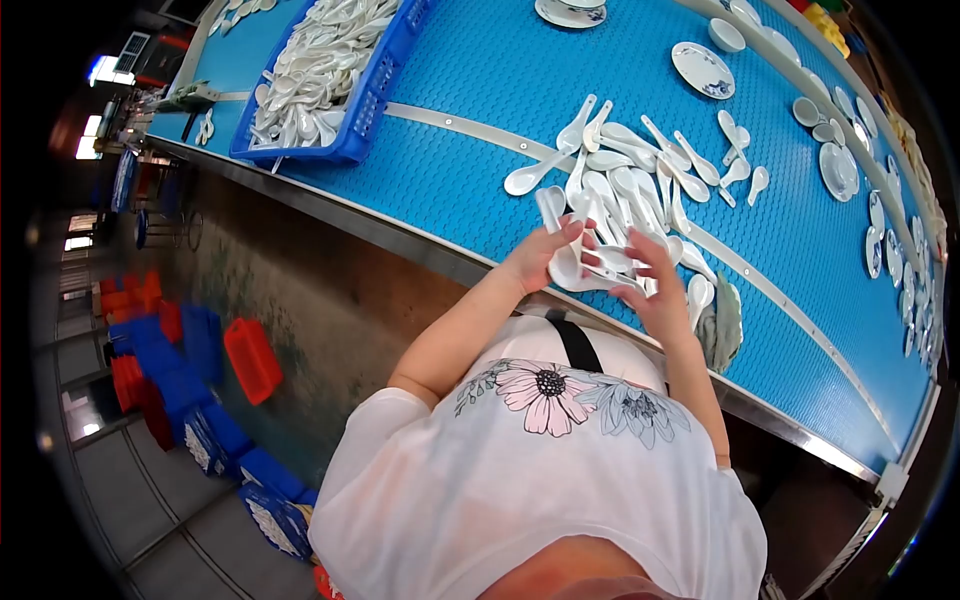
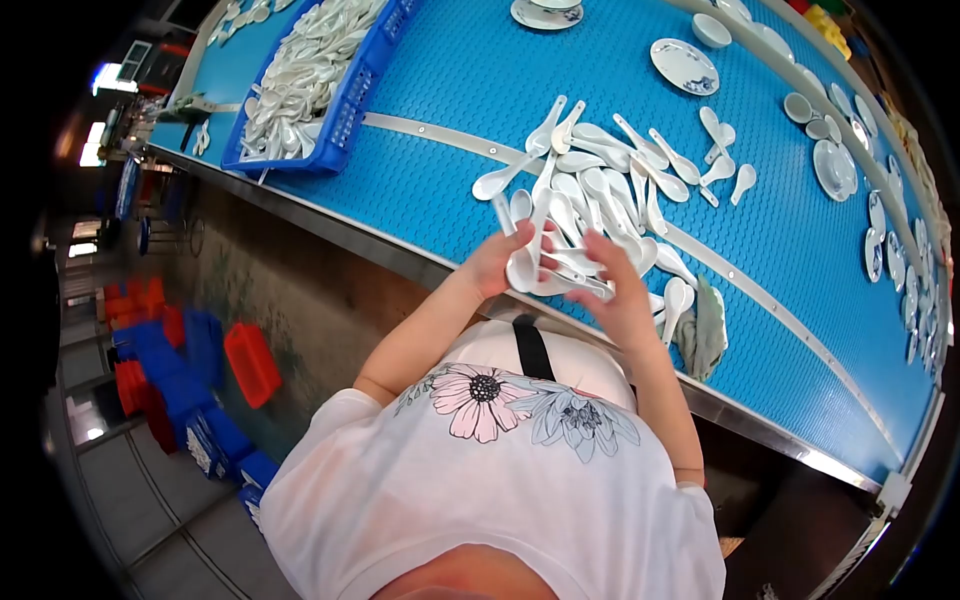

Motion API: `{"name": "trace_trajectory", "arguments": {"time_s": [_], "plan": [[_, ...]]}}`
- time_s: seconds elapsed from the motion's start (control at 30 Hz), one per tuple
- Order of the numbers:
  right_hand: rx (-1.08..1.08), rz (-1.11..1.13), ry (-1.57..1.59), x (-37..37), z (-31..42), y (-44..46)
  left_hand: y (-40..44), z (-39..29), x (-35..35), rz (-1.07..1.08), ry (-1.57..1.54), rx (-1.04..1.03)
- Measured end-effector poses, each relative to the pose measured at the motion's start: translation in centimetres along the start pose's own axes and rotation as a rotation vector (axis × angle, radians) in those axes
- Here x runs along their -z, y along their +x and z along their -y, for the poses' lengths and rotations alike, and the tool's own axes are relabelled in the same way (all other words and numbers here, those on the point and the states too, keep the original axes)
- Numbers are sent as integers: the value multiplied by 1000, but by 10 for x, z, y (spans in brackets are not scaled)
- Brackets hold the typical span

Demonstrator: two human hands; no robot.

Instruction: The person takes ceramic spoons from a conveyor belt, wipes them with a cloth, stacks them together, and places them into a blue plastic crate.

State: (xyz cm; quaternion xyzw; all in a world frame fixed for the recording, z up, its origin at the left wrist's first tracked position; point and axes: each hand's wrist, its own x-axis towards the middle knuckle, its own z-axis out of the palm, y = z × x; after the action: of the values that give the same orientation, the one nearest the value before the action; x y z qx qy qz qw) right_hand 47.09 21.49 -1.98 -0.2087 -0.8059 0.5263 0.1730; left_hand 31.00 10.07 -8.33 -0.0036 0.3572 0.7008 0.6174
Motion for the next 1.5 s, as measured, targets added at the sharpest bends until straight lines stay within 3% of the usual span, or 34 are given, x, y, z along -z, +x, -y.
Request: {"name": "trace_trajectory", "arguments": {"time_s": [0.03, 0.1, 0.13, 0.17, 0.23, 0.3, 0.33, 0.4, 0.43, 0.5, 0.53, 0.57, 0.63, 0.67, 0.7, 0.73, 0.77, 0.8, 0.83, 0.87, 0.9, 0.97, 1.0, 1.07, 1.1, 1.17, 1.2, 1.23, 1.3, 1.33, 1.37, 1.43, 1.5], "plan": [[-84, -54, 47, 10, -10, -2, 1, -7, 2, -20, 166, 17], [-290, -232, -29, 42, -31, -14, 7, -27, 4, -132, 182, 42], [-214, -331, -153, 58, -48, -22, 11, -38, 8, -218, 379, -40], [-282, -418, -246, 75, -64, -33, 17, -49, 12, -301, 575, -123], [-335, -455, -382, 104, -81, -60, 44, -65, 40, -315, 896, -319], [-404, -338, -875, 122, -98, -86, 53, -88, 24, -449, 1343, -354], [-421, -348, -878, 126, -106, -95, 62, -92, 26, -430, 1348, -346], [-788, -163, -765, 134, -122, -106, 80, -96, 30, -463, 1769, -357], [-799, -174, -765, 142, -132, -111, 86, -97, 33, -447, 1772, -358], [-621, -425, 66, 153, -146, -121, 93, -99, 39, -380, 1906, -175], [-432, -589, 445, 148, -126, -119, 93, -100, 40, -381, 1890, -142], [-436, -600, 451, 150, -107, -117, 91, -103, 44, -371, 1899, -139], [227, -497, 1143, 153, -74, -113, 84, -108, 55, -363, 1711, -220], [228, -509, 1145, 144, -63, -104, 78, -111, 58, -367, 1614, -248], [70, -673, 1100, 133, -54, -89, 72, -112, 58, -360, 1620, -246], [-87, -827, 1047, 129, -52, -75, 65, -113, 56, -403, 1379, -260], [-192, -725, 986, 124, -100, -80, 56, -114, 53, -443, 1133, -273], [-395, -616, 1342, 115, -165, -83, 44, -113, 44, -448, 1033, -324], [-456, -425, 1410, 98, -149, -75, 37, -110, 41, -462, 1027, -328], [-518, -228, 1469, 72, -121, -61, 30, -107, 39, -451, 799, -332], [-530, -208, 1467, 57, -92, -45, 24, -102, 38, -438, 570, -335], [-796, -479, 1599, 34, -41, -21, 14, -91, 32, -395, 469, -315], [-798, -471, 1596, 23, -36, -15, 11, -84, 25, -377, 387, -293], [-494, -530, 1539, 10, -32, -7, 6, -71, 16, -320, 302, -255], [-486, -527, 1538, 5, -34, -6, 3, -66, 10, -315, 302, -261], [-830, -434, 1253, -9, -52, -8, -2, -53, -3, -249, 206, -231], [-821, -181, 1496, -13, -67, -9, -2, -44, -4, -228, 219, -214], [-821, -182, 1491, -11, -67, -7, -2, -36, -9, -226, 215, -215], [-833, 128, 1376, -11, -65, -5, -3, -15, -19, -219, 405, -214], [-996, 104, 1402, -22, -59, 5, -6, -9, -31, -182, 443, -180], [-638, 91, 907, -20, -47, 0, -9, -1, -49, -261, 469, -233], [-515, 51, 794, -29, -33, 3, -5, 9, -48, -229, 715, -274], [-359, 127, 414, -23, -36, 8, -3, 8, -45, -176, 601, -254]]}}
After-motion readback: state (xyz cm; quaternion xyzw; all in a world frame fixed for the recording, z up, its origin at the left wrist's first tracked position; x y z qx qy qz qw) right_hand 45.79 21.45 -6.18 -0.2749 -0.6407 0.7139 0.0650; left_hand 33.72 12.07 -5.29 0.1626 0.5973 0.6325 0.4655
